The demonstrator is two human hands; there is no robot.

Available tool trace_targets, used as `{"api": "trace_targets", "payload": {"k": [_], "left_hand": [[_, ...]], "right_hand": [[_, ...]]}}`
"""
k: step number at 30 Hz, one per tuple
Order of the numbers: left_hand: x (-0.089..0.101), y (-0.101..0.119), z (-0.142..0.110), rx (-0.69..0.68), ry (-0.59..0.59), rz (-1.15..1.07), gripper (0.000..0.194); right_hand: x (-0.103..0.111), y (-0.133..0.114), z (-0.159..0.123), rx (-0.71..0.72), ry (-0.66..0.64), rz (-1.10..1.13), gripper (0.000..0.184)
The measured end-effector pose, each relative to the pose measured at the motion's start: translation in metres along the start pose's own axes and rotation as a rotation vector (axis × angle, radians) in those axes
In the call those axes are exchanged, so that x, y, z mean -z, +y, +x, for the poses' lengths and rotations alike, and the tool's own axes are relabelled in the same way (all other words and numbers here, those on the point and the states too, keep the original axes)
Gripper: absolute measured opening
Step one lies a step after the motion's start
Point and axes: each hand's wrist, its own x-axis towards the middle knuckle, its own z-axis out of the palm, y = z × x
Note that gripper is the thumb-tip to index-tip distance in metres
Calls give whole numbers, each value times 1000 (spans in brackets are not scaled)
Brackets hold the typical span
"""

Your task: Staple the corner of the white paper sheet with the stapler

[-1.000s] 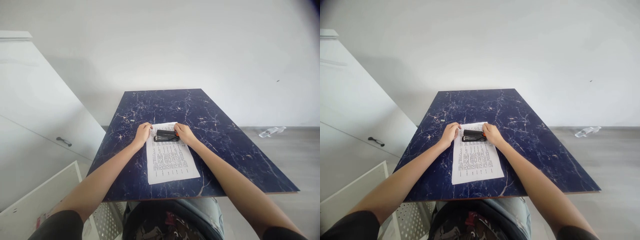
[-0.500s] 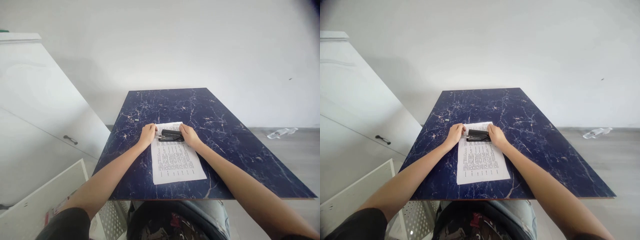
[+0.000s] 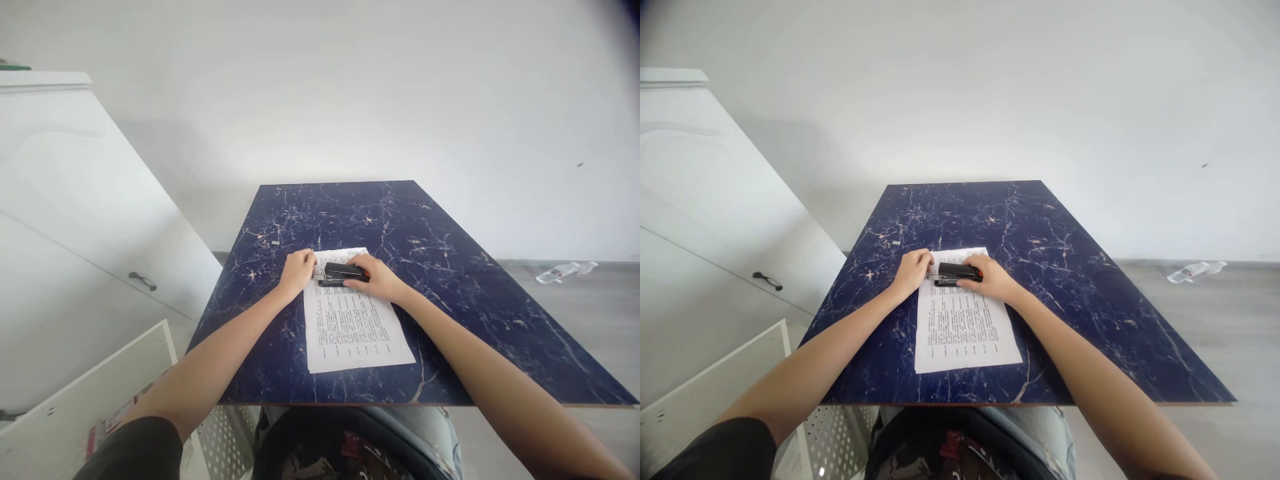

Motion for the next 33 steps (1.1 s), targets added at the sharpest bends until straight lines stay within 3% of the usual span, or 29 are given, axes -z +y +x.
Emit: {"api": "trace_targets", "payload": {"k": [3,6,11,15,19,23,28,30,33], "left_hand": [[-1,0,0,1,12,-72,32],[-3,-1,3,69,42,-332,25],[-3,2,12,266,-33,-1128,16],[0,9,10,477,-217,-1435,25],[-1,13,3,622,-353,-1541,33],[-2,9,4,590,-375,-1593,39],[-3,3,8,546,-419,-1559,41],[-4,1,8,545,-417,-1532,40],[-8,-1,9,532,-413,-1494,37]], "right_hand": [[0,-1,-2,11,-32,-31,25],[2,-5,-4,23,7,-24,18],[10,-14,-6,71,305,-36,18],[14,-18,-8,145,451,-113,15],[10,-16,-11,316,474,-290,27],[7,-14,-14,453,411,-519,45],[7,-23,-17,593,313,-654,48],[8,-26,-18,599,276,-650,46],[7,-26,-19,501,204,-585,42]]}}
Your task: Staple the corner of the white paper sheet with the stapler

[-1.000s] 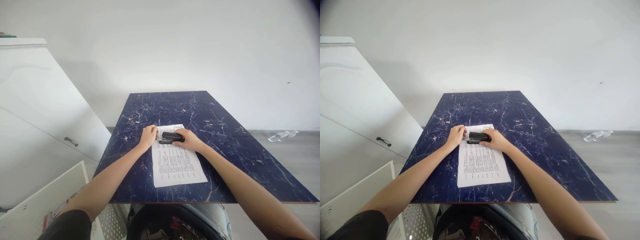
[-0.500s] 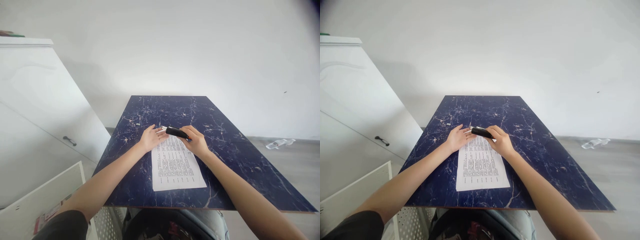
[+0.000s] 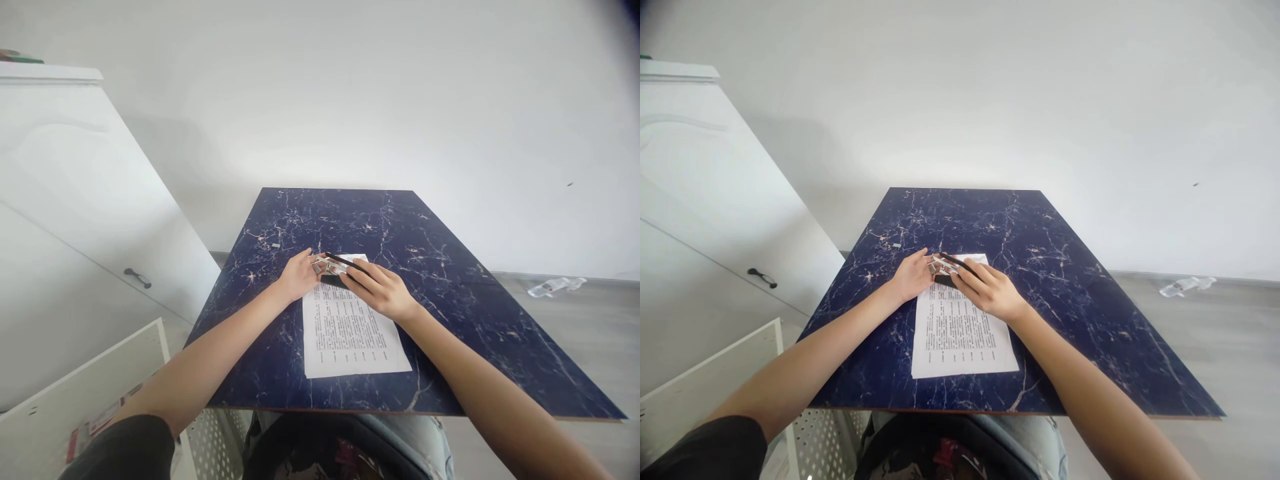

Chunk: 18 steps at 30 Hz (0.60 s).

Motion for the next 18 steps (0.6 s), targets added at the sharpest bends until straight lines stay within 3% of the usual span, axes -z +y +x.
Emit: {"api": "trace_targets", "payload": {"k": [2,4,10,13,16,18], "left_hand": [[1,-1,1,-11,1,22,35],[2,-1,2,-35,23,30,32],[0,5,4,-238,205,27,18],[0,9,1,-336,267,67,15],[-1,13,-5,-408,227,142,26],[-3,15,-10,-460,186,199,34]], "right_hand": [[-2,1,-1,-92,-34,89,42],[-4,1,0,-185,13,165,42],[2,2,9,-512,358,210,24],[3,6,9,-660,314,391,19],[-5,12,5,-750,200,556,28],[-13,15,3,-736,123,615,30]]}}
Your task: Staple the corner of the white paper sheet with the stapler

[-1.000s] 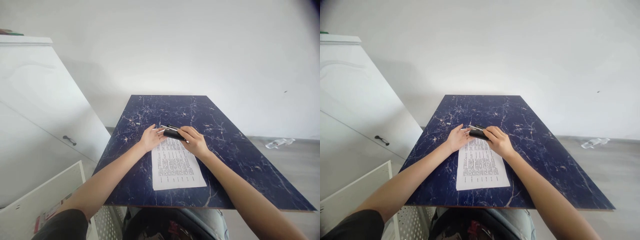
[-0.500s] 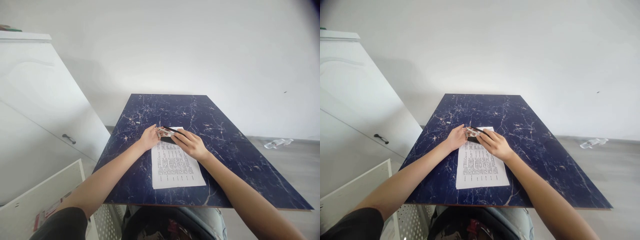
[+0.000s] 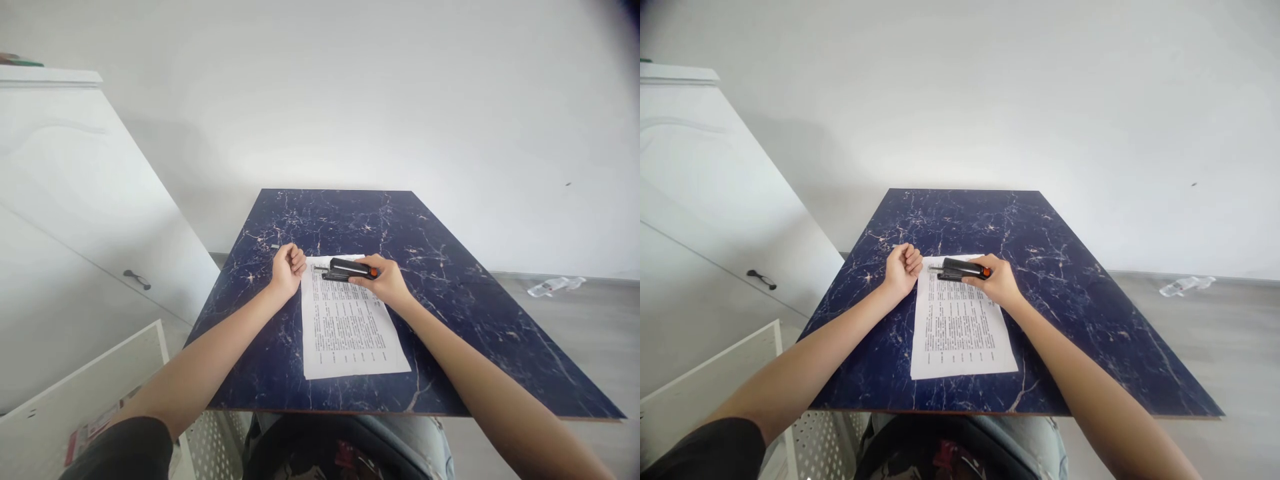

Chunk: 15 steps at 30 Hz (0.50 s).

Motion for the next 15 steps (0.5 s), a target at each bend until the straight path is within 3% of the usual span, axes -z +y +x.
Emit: {"api": "trace_targets", "payload": {"k": [4,10,12,15], "left_hand": [[-2,4,-5,-49,-50,11,41],[-6,4,-6,-39,-67,35,43],[-8,5,-6,-57,-79,28,35],[-13,4,-6,-35,-131,-45,9]], "right_hand": [[-10,5,-1,7,-153,21,29],[-15,1,-3,-79,-212,49,32],[-14,1,-2,-95,-233,37,31],[-12,2,-1,-85,-258,-30,31]]}}
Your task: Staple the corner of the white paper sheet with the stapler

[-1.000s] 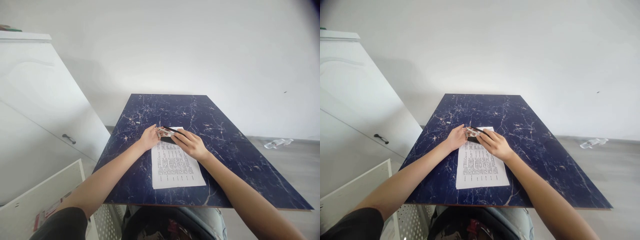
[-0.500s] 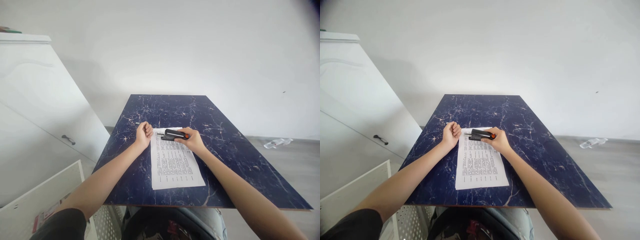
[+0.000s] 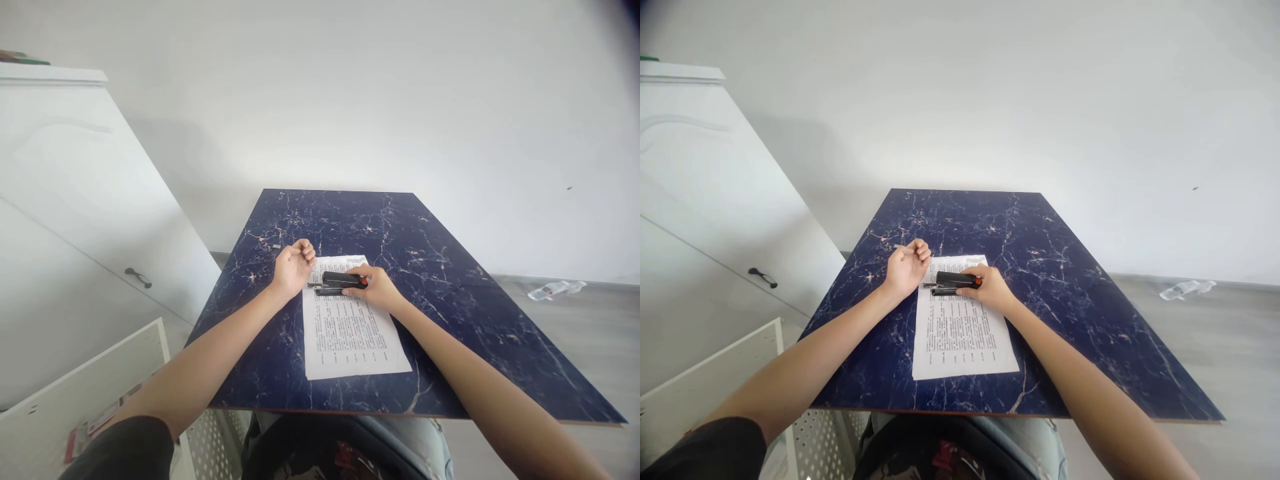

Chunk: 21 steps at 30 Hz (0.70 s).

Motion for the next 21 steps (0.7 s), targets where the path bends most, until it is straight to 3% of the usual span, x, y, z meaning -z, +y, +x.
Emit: {"api": "trace_targets", "payload": {"k": [3,8,10,15,21], "left_hand": [[-4,-4,0,50,-57,-70,24],[-15,-3,-10,76,-158,47,24],[-20,1,-17,90,-238,123,25],[-28,9,-30,105,-386,189,61],[-25,-1,-33,61,-467,269,76]], "right_hand": [[4,0,1,93,11,-38,39],[11,-12,-1,333,286,-142,32],[11,-20,-4,419,341,-206,28],[6,-34,-11,489,426,-296,34],[-1,-32,-16,591,290,-443,35]]}}
